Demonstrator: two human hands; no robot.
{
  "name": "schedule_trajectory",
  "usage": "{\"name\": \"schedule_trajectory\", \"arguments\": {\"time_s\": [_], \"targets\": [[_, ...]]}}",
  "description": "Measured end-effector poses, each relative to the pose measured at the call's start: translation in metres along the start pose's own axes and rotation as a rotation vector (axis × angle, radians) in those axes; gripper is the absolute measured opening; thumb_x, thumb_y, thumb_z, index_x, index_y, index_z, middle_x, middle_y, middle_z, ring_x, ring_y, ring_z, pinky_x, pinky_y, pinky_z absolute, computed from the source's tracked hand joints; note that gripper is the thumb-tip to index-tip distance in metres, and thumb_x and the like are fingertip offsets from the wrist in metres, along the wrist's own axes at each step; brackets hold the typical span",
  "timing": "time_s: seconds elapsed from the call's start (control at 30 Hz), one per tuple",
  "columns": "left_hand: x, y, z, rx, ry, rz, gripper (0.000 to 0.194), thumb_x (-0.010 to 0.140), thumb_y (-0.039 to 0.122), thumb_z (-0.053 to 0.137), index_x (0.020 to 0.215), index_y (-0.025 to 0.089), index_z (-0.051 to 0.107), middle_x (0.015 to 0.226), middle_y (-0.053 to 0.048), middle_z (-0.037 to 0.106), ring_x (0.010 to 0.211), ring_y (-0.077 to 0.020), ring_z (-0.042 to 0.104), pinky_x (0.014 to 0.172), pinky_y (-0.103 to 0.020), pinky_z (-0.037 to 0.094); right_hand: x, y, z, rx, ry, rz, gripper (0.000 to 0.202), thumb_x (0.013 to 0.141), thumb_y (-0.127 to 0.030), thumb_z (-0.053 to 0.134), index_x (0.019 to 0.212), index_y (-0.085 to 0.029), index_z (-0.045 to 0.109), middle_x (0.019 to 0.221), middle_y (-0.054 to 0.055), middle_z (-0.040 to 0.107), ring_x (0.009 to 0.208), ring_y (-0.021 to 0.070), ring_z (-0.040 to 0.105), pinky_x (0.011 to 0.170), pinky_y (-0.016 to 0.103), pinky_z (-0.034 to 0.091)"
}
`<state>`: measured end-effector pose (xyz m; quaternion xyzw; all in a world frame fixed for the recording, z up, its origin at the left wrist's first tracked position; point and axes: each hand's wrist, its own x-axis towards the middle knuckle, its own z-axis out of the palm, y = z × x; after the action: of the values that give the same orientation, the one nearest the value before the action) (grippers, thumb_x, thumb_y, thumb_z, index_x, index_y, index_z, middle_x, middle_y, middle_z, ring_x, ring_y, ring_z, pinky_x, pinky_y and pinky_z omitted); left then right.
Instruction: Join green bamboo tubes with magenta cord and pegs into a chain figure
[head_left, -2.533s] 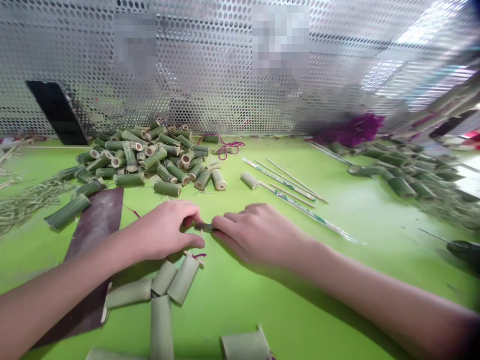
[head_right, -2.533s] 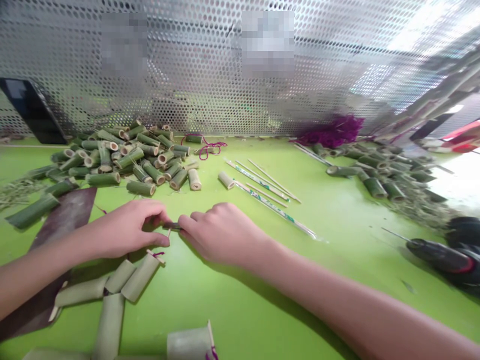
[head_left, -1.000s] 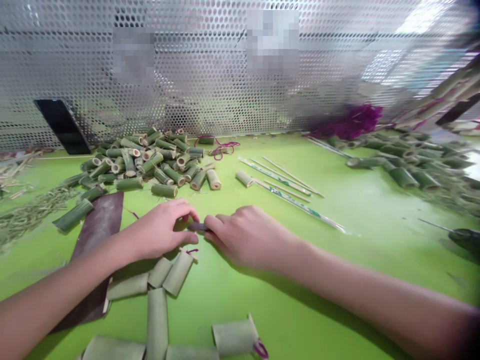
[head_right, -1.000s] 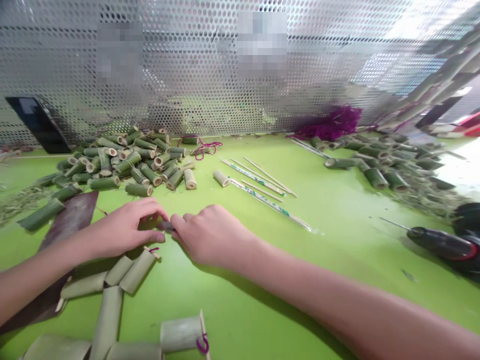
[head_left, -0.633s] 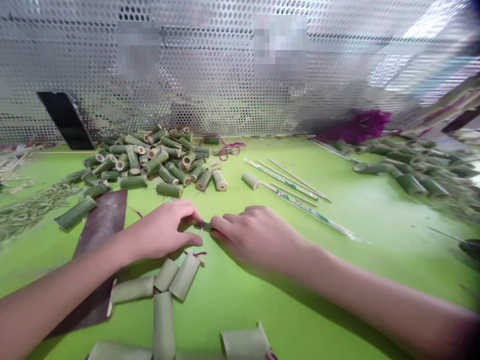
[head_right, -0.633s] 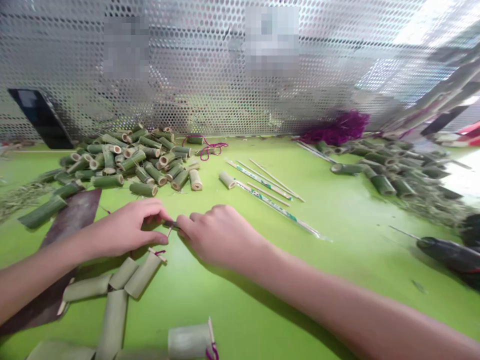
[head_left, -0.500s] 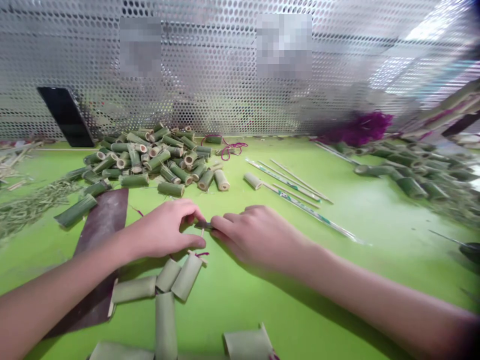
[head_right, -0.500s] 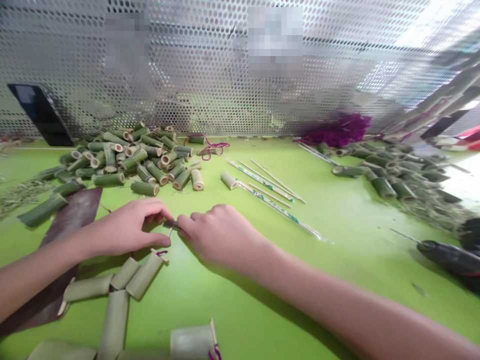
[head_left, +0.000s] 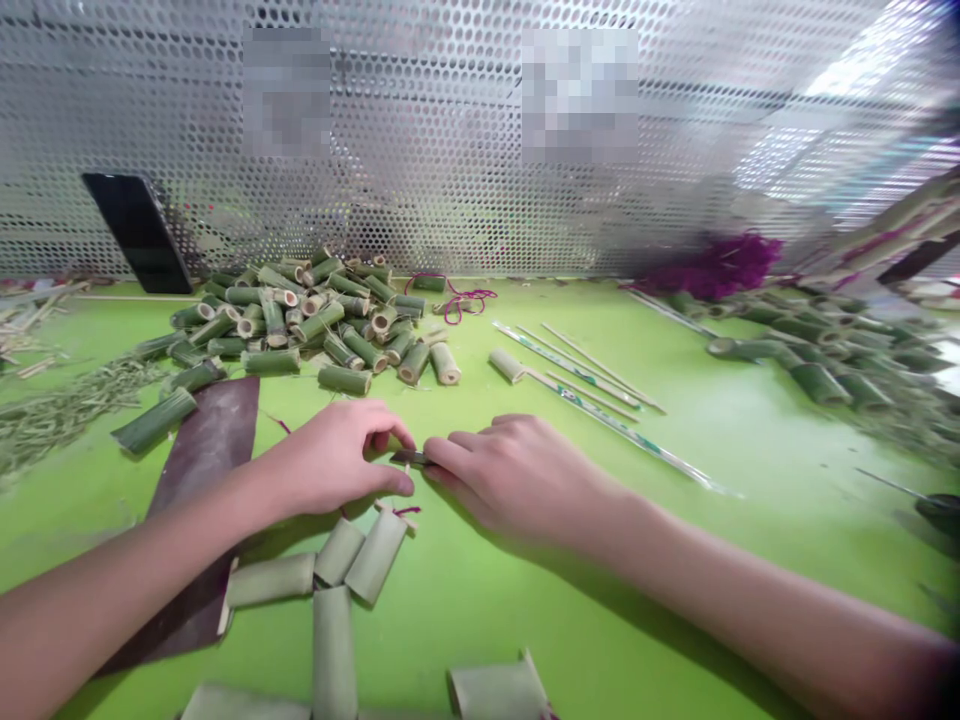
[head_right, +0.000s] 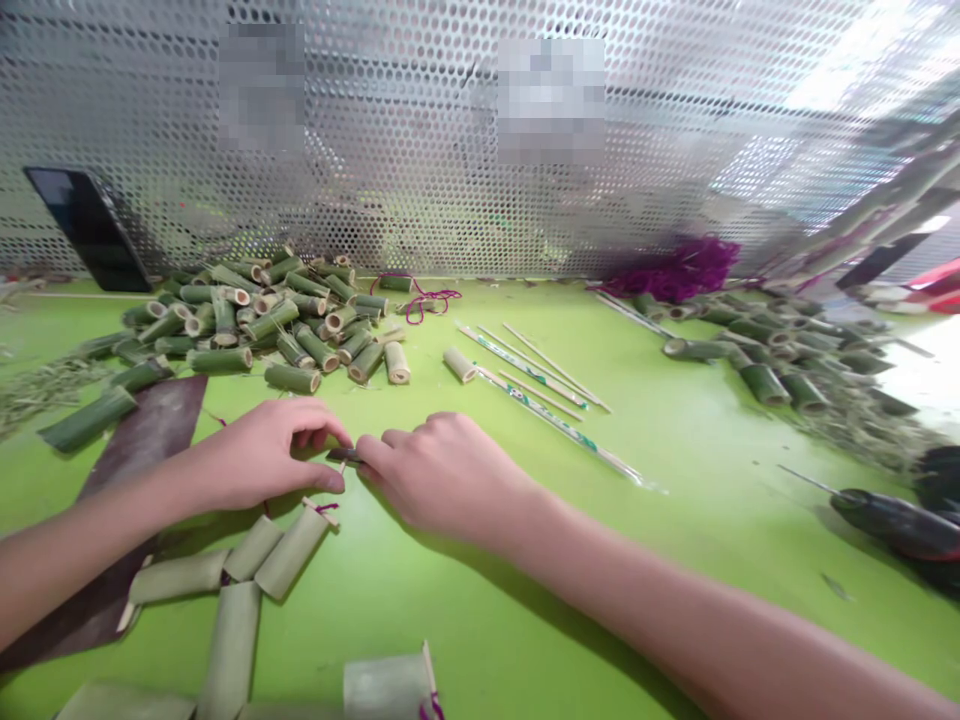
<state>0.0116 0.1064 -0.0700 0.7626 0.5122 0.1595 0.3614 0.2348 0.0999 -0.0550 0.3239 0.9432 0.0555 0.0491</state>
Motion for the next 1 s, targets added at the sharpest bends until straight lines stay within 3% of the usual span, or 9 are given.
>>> {"name": "schedule_trajectory", "arguments": {"time_s": [0.5, 1.0], "targets": [[-0.0033, 0.0013, 0.0028, 0.065, 0.030, 0.047, 0.024, 0.076, 0.039, 0.080, 0.094, 0.024, 0.077, 0.079, 0.002, 0.059, 0.074, -0.0175, 0.054, 0.064, -0.030, 0.039, 0.0036, -0.0006, -0.0034, 0.046, -0.058, -0.033, 0.028, 0.107, -0.031, 0.037, 0.100, -0.018, 0.061, 0.066, 0.000, 0.065, 0.045, 0.0105, 0.040, 0.053, 0.031, 0.015], [-0.0025, 0.0006, 0.0000, 0.064, -0.011, 0.047, 0.031, 0.075, 0.043, 0.078, 0.102, 0.027, 0.079, 0.081, 0.002, 0.062, 0.074, -0.0181, 0.055, 0.065, -0.029, 0.040, -0.0037, 0.0035, -0.0037, 0.019, 0.007, 0.000, 0.030, 0.107, -0.033, 0.037, 0.097, -0.019, 0.062, 0.069, 0.001, 0.067, 0.048, 0.0114, 0.043, 0.056, 0.031, 0.018]]}}
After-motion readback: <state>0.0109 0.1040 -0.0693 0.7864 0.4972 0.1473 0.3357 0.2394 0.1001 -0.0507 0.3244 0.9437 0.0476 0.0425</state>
